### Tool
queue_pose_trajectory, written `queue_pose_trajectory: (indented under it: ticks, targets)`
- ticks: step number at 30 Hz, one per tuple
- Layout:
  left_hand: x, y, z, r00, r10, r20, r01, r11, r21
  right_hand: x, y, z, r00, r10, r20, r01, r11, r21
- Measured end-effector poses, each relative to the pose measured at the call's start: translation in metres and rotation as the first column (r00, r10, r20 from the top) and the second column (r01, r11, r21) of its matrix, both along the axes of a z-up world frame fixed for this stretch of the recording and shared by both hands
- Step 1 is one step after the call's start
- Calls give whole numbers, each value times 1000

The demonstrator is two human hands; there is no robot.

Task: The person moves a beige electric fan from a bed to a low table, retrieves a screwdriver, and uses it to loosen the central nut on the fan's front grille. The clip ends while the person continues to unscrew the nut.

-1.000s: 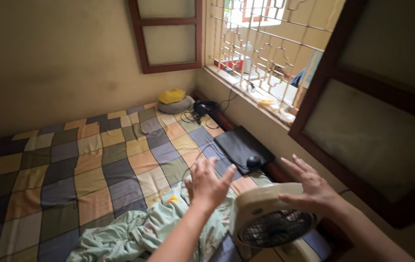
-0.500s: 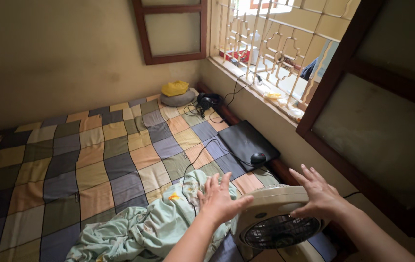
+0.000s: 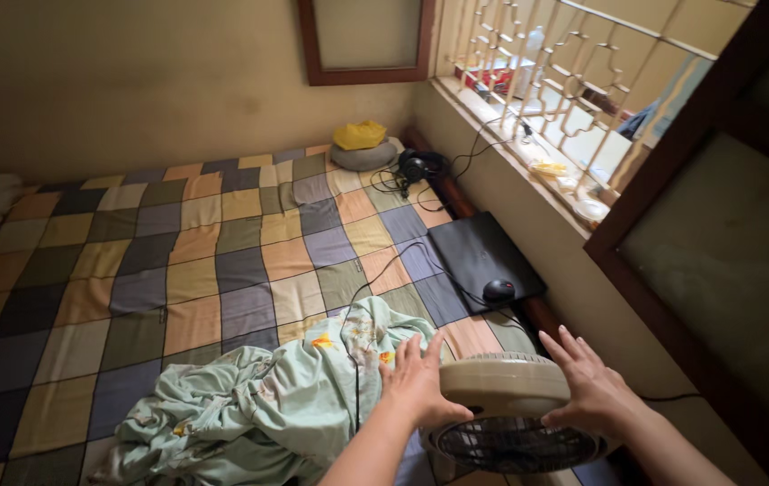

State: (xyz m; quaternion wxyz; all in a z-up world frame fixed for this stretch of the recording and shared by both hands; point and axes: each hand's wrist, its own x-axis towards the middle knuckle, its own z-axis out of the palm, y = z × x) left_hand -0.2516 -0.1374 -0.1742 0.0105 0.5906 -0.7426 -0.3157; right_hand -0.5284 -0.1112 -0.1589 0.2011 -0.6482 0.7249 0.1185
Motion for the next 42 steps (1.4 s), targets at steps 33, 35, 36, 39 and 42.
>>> queue_pose_trajectory:
  ticks: [33, 35, 36, 39, 42]
  targets:
    - [-76, -5, -84, 984, -131, 122, 133, 991, -15, -17, -26, -66, 926, 374, 52, -358, 913, -198]
    - [-82, -5, -91, 976, -131, 172, 136, 991, -18, -14, -25, -64, 929, 370, -11, -366, 916, -161]
    - [-84, -6, -96, 971, -132, 197, 139, 990, -19, -13, -30, -63, 929, 367, -42, -369, 918, -144]
    - [-83, 0, -119, 976, -30, 217, 125, 892, -434, -10, -24, -66, 918, 384, -100, -394, 913, -105]
    - [-84, -6, -136, 967, -51, 248, 135, 933, -335, -13, -23, -69, 910, 414, -27, -409, 885, -225]
